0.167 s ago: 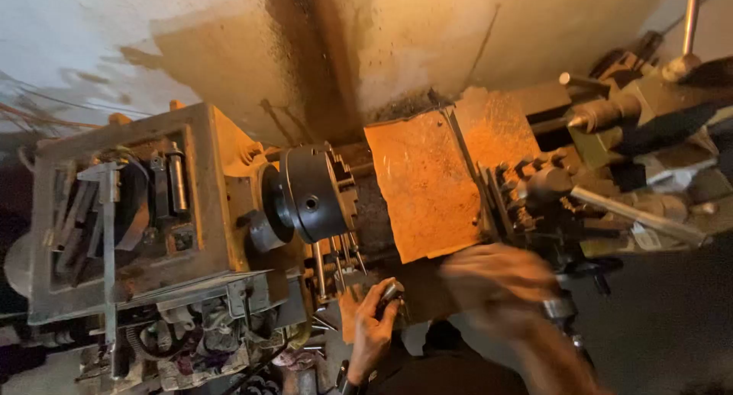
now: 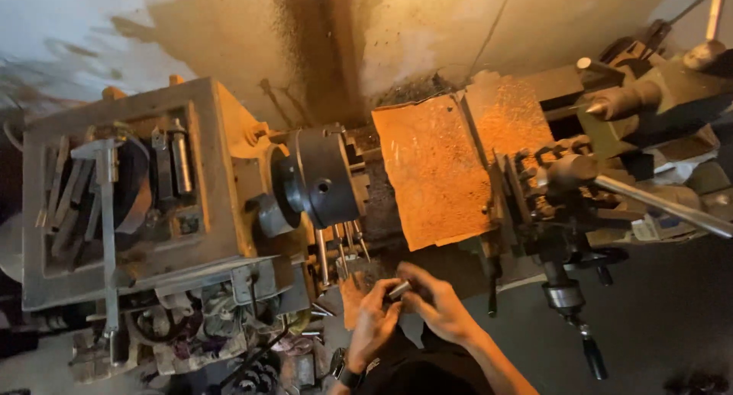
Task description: Cleaning and assembling motorcycle engine components using a lathe and hand tools.
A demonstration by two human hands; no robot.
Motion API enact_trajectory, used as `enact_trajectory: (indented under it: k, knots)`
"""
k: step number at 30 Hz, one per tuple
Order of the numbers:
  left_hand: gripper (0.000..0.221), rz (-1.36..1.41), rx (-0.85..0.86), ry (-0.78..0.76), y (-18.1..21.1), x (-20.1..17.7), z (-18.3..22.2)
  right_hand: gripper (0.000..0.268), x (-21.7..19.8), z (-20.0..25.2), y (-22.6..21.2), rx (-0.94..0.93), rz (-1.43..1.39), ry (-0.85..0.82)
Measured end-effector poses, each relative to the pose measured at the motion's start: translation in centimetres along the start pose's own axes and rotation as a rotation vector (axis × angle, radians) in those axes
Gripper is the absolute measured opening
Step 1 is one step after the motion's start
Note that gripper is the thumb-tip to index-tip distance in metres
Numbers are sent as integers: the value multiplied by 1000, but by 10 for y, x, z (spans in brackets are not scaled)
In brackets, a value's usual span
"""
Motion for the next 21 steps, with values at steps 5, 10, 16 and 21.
enact_trajectory:
  k: [5,10,16,21]
  knots:
    - [32,-88,-34,-122,-37,-13,15,30,16,-18,60,117,438,-57]
    - [17,-111,-144,226,-167,-33,25,17,13,-49,102,273,-382,14]
    - [54,-510,-525,447,-392,-36,32,20,21,-63,77,227,-500,-15]
    - [70,-303,-863,494,-489,-42,19,21,9,-66,69,232,-440,74]
Point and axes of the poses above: each hand's wrist, its own z-axis away from the middle knuckle, its own x-axis out of the palm, y = z × x, the point moved 5 cm from there along -z, towards the middle knuckle, and after that the axes turned 9 degrees about x, right-handed, at the moved point
